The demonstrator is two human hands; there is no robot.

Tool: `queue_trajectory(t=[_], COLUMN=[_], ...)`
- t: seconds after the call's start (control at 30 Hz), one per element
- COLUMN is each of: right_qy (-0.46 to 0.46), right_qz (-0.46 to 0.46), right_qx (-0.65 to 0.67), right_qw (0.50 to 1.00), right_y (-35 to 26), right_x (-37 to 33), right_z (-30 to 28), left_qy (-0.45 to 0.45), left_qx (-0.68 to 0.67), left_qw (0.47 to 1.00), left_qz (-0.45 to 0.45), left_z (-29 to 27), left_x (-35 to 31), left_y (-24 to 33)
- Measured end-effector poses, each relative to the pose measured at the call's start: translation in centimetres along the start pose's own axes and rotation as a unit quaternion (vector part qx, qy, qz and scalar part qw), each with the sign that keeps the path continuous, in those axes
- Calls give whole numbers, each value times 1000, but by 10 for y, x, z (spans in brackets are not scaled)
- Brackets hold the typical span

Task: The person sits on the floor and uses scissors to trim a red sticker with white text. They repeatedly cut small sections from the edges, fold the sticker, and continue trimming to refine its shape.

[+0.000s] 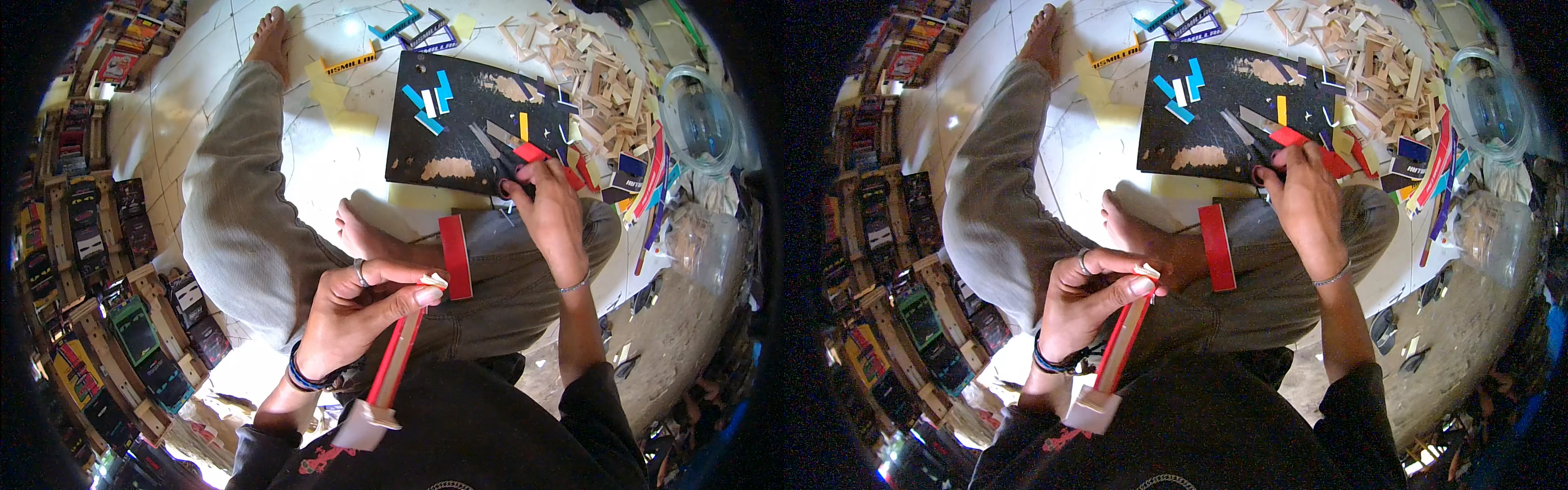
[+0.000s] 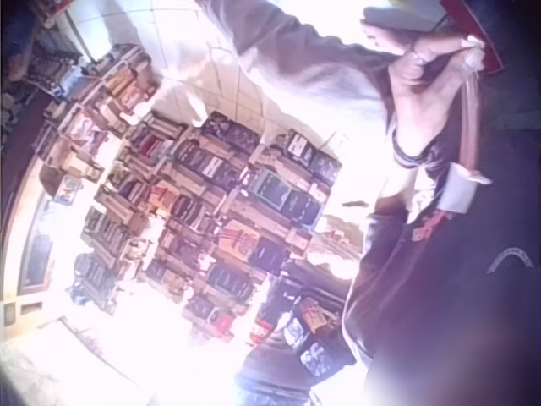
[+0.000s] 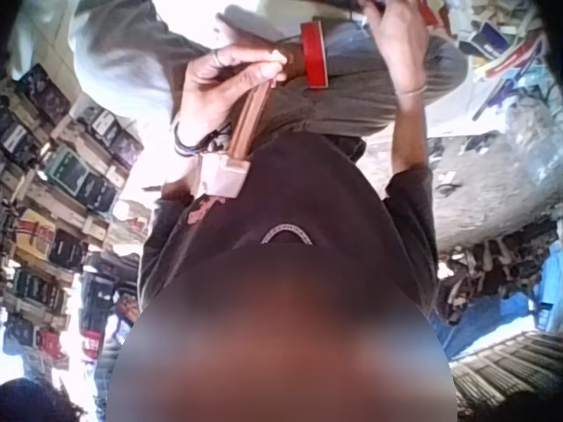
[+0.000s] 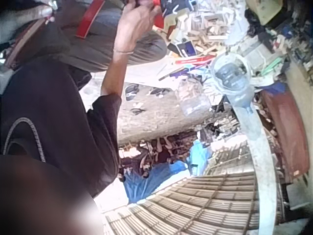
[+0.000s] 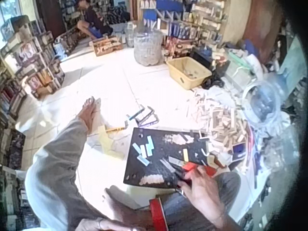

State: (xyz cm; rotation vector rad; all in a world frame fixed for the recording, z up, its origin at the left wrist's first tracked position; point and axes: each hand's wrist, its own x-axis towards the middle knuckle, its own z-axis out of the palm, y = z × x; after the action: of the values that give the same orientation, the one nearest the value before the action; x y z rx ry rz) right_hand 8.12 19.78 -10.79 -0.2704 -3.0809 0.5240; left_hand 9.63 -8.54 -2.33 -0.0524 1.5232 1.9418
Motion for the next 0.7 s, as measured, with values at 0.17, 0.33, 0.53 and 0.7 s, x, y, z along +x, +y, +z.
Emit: queue_trajectory(t=[0.17,0.33,0.53,0.7], right_qy=[-95,-349,-392,-315], right_qz=[-6,98,123,-52], right_qx=[126,626,731,586], right_qw=[987,690,545,745], right_y=[0,-4,-27,-35], right_x=[-6,-42,-92,-95], right_z=[-14,-26,-8,-15], left_qy=[5,33,29,33], left_qx=[52,62,40,73], left_qw=[999,997,999,997], left_qz=[16,29,6,-2], left_z=[0,2,0,-2], left_x=[-2,-2,-3,-6], left_y=[5,3,2,2])
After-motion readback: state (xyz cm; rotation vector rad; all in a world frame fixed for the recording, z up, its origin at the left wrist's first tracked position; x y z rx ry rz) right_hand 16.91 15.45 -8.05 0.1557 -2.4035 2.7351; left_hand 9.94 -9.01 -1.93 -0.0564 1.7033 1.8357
